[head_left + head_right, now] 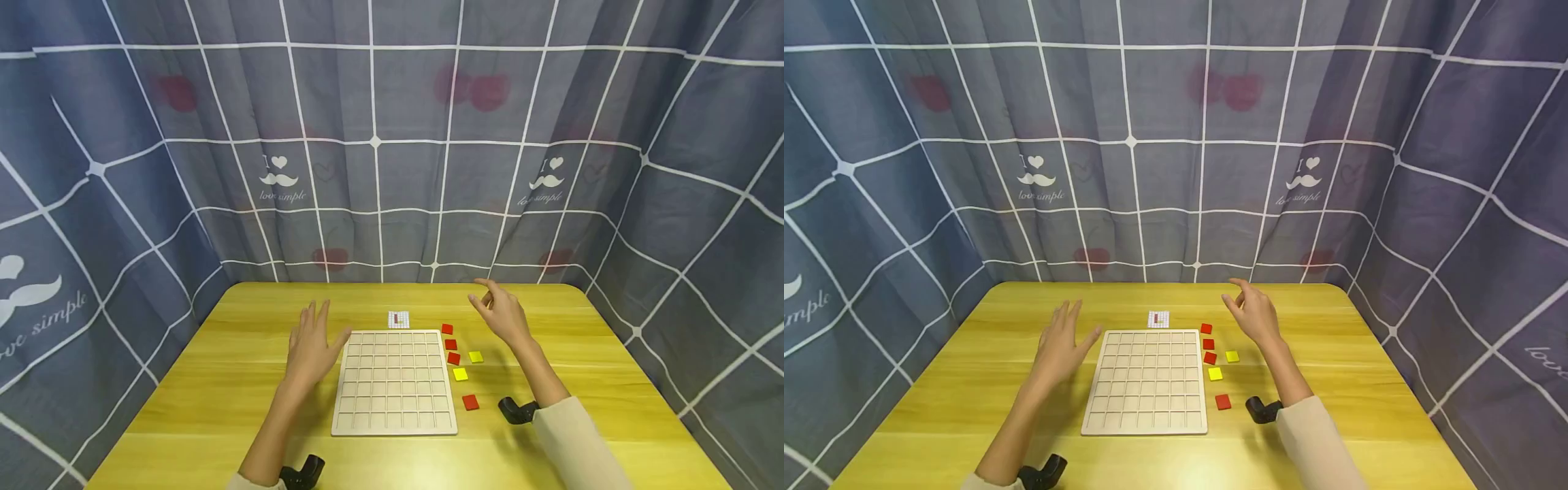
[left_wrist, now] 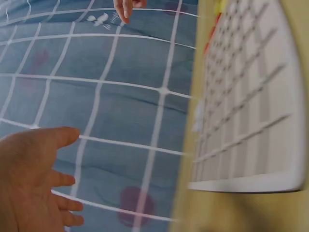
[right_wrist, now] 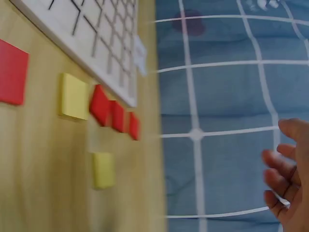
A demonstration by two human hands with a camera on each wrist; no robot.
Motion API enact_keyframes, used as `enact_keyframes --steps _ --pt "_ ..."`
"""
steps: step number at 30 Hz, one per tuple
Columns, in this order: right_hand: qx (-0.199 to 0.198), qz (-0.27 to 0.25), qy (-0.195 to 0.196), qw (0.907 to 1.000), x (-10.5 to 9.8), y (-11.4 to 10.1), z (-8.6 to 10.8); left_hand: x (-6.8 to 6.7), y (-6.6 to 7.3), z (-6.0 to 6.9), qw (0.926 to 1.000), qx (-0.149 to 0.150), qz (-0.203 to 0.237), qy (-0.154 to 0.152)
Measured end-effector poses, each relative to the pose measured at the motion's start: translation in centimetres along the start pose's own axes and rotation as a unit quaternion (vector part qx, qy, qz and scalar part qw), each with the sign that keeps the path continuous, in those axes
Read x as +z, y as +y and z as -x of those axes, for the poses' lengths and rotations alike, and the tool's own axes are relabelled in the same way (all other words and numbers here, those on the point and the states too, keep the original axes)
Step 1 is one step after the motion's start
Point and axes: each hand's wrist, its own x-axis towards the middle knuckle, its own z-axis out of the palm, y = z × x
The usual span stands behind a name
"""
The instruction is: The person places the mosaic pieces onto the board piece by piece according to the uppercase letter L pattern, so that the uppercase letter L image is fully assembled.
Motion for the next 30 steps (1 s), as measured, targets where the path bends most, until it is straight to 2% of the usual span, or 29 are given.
enact_keyframes --steps 6,9,14,17,20,24,30 --pt "0.045 -0.072 -0.039 0.9957 3.7 2.1 -0.1 3.0 -2.0 1.5 0.998 -0.002 0.063 -0.005" --pt "0.075 -0.108 -0.075 0.9884 5.5 2.8 0.0 4.6 -3.1 1.9 0.9941 0.001 0.107 -0.022" --pt "0.121 -0.124 -0.131 0.9761 7.9 4.2 0.6 7.2 -5.1 2.6 0.9849 0.012 0.163 -0.056" --pt "0.128 -0.107 -0.154 0.974 8.7 4.8 0.9 8.2 -5.8 2.9 0.9836 0.02 0.166 -0.067" --pt "0.125 -0.084 -0.165 0.9748 9.0 5.3 1.2 8.5 -6.2 3.1 0.9846 0.036 0.152 -0.08" --pt "0.117 -0.07 -0.166 0.9766 9.3 5.7 1.6 8.6 -6.2 3.2 0.9875 0.055 0.119 -0.089" --pt "0.109 -0.06 -0.156 0.9798 9.5 5.6 1.9 8.6 -6.3 3.5 0.9912 0.058 0.086 -0.083"
